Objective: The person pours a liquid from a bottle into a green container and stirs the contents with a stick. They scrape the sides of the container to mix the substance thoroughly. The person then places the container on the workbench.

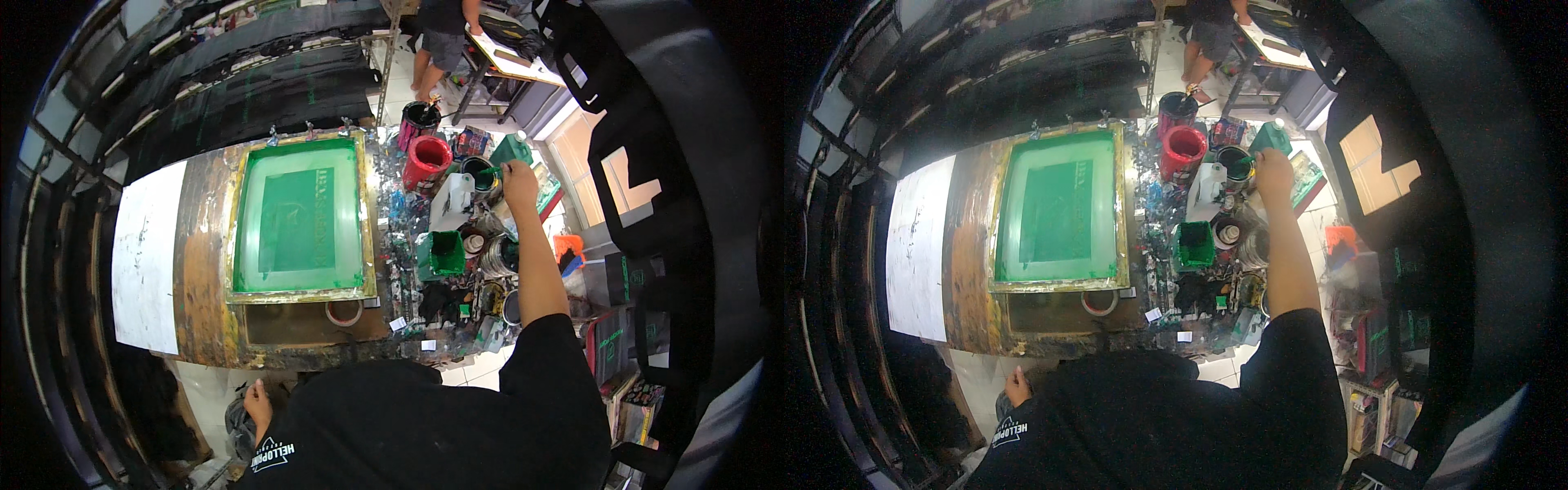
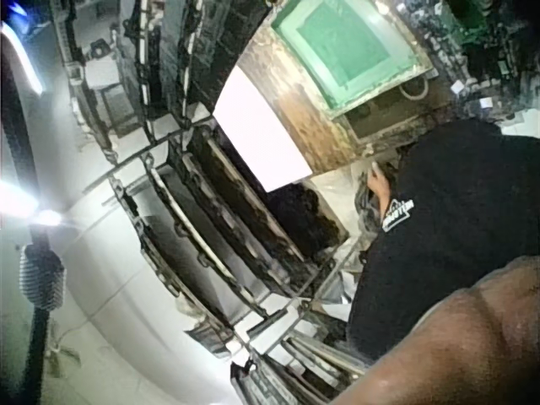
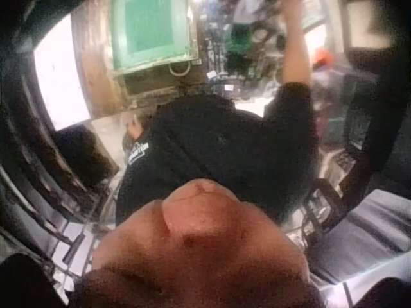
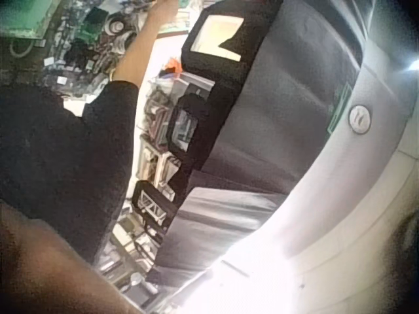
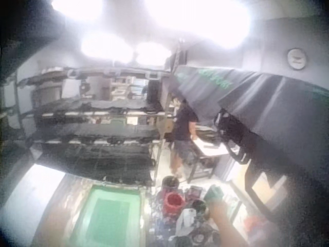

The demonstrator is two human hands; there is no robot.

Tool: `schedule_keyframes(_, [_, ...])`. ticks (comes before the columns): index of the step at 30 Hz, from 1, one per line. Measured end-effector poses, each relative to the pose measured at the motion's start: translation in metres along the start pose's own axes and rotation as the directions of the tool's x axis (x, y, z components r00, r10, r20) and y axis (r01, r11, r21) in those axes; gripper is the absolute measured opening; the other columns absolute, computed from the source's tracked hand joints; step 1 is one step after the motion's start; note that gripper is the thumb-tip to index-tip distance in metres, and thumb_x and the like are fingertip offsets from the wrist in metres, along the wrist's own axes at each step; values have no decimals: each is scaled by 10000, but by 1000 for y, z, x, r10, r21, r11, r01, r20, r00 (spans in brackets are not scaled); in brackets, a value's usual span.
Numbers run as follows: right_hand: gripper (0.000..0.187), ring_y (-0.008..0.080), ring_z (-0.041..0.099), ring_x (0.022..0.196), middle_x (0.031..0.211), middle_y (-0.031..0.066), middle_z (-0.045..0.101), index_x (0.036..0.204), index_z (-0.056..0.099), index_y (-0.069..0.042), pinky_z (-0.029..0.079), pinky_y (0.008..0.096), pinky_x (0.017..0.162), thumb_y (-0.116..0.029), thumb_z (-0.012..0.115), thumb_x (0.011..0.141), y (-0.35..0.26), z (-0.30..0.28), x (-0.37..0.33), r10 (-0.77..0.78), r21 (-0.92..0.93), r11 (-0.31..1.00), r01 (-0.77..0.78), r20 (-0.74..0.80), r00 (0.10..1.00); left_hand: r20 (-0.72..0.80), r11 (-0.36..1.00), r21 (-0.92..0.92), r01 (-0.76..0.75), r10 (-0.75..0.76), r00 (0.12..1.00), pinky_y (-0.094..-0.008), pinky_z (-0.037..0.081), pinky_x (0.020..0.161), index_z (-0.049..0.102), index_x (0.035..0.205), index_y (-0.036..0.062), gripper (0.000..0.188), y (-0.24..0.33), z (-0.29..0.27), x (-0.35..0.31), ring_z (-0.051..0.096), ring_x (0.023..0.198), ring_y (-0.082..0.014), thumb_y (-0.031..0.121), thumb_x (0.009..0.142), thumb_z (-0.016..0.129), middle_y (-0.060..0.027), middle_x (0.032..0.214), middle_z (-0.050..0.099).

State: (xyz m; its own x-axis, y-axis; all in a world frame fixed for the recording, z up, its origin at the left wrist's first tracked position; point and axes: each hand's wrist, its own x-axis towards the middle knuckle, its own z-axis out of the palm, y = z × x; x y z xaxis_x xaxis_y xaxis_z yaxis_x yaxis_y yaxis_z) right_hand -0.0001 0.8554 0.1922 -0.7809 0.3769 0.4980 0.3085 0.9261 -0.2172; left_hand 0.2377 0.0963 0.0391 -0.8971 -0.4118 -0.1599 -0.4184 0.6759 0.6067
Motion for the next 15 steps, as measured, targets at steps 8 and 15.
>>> schedule_keyframes(8, [276, 349, 679, 866, 874, 131, 707, 872, 688, -74, 465, 546, 798, -311, 587, 970, 4, -39, -30, 195, -171, 958, -232, -208, 958, 64, 999, 44, 31, -34, 997, -414, 420, 564, 634, 773, -34, 535, -41, 8, 36, 549, 576, -244, 450, 999, 612, -150, 628, 594])
schedule_keyframes(15, [329, 339, 695, 907, 923, 95, 740, 957, 744, -107, 446, 523, 777, -394, 582, 965, -30, -38, -61, 566, -40, 808, -588, -230, 792, 54, 993, 46, -111, 109, 993, -426, 403, 568, 618, 755, -24, 520, -34, 4, 79, 499, 569, -259, 432, 1005, 600, -156, 613, 544])
